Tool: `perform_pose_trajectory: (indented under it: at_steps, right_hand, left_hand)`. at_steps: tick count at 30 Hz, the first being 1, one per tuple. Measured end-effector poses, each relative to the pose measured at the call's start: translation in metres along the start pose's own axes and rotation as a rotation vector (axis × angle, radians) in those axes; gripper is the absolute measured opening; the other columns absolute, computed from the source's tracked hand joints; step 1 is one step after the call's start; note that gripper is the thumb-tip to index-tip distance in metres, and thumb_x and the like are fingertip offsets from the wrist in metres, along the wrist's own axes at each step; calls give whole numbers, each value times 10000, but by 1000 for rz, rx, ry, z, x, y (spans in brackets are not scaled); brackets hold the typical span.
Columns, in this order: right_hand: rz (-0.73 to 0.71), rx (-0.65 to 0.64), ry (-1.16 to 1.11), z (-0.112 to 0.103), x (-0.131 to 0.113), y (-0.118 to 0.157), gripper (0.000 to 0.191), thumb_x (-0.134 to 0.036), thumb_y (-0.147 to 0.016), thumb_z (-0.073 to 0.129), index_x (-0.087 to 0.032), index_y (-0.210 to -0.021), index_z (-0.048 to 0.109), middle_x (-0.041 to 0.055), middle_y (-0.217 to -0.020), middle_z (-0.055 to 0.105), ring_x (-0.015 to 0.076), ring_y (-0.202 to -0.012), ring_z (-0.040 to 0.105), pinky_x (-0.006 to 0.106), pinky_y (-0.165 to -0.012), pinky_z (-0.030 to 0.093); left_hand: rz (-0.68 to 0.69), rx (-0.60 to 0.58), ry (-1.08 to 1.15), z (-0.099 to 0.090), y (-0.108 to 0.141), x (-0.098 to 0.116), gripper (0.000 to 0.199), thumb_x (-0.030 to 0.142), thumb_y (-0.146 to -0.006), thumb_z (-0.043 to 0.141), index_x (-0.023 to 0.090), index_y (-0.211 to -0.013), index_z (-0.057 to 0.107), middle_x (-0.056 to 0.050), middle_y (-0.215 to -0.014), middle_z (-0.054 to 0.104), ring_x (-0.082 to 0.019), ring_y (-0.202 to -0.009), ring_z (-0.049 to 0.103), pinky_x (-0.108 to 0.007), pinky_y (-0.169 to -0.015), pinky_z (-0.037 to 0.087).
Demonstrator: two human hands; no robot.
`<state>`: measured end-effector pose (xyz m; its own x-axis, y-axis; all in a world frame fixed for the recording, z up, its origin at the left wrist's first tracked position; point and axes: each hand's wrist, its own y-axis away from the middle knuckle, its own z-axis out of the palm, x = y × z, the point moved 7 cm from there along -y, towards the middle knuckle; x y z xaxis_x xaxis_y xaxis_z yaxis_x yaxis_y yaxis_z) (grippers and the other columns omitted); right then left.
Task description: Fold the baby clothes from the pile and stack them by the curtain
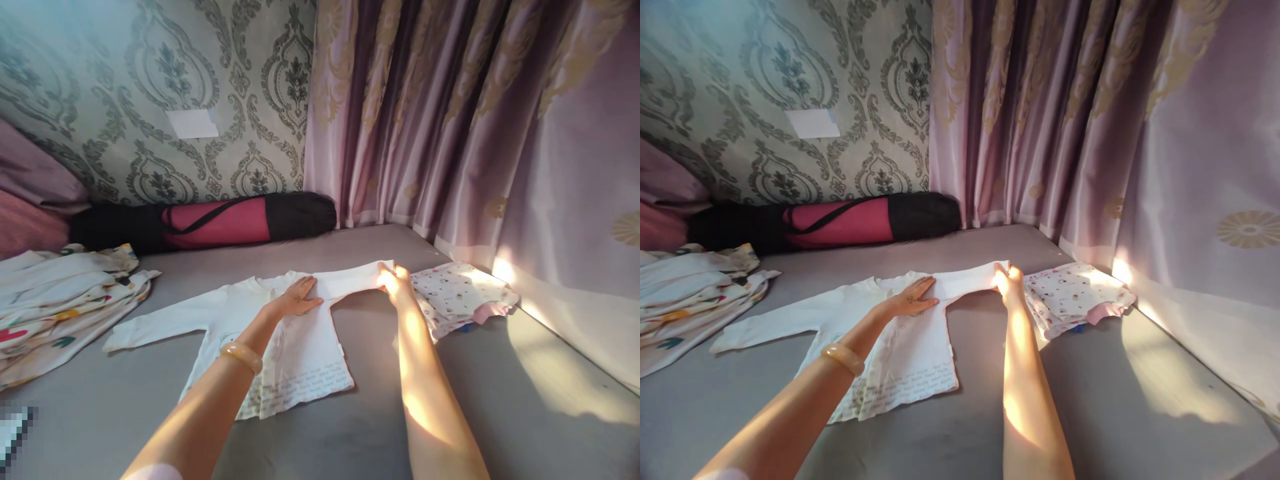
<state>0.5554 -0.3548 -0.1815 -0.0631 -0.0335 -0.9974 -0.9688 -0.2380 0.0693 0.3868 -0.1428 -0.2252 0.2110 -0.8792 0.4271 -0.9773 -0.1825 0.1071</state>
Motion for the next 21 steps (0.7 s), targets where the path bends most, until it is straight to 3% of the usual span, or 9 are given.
perform_pose_trajectory:
  at_steps: [3,7,15,21]
  right_hand:
    - [56,-10,-68,0,-8,10,152,-257,-825,593,-184,-698,551,-29,-505,569,123,-441,557,237,-455,512]
    - [36,-97,-184,15,-30,23,117,-239,-824,620,-159,-749,580,-22,-544,594,132,-462,595,231,-439,512]
    - [108,-237,-310,72,-43,54,171,-286,-763,712,-160,-823,613,4,-625,661,162,-548,662,246,-459,546]
    - [180,-253,-356,89,-40,69,80,-229,-809,620,-150,-817,633,14,-635,673,159,-589,676,266,-532,575]
  left_hand:
    - [4,-68,-63,-2,0,3,940,680,-801,466,128,-1524,230,-155,-1608,201,-306,-1479,169,-408,-1188,171]
    - [-43,-142,-144,-11,-4,11,1055,719,-693,565,181,-1533,220,-158,-1597,209,-380,-1441,200,-488,-1148,230]
    - [-146,-267,-240,-27,-22,24,1105,715,-483,726,289,-1444,385,-140,-1501,342,-409,-1374,307,-526,-1086,329]
    - [-171,-177,-127,-29,-26,29,975,530,-438,830,222,-1315,535,-200,-1449,421,-477,-1340,348,-599,-1001,394]
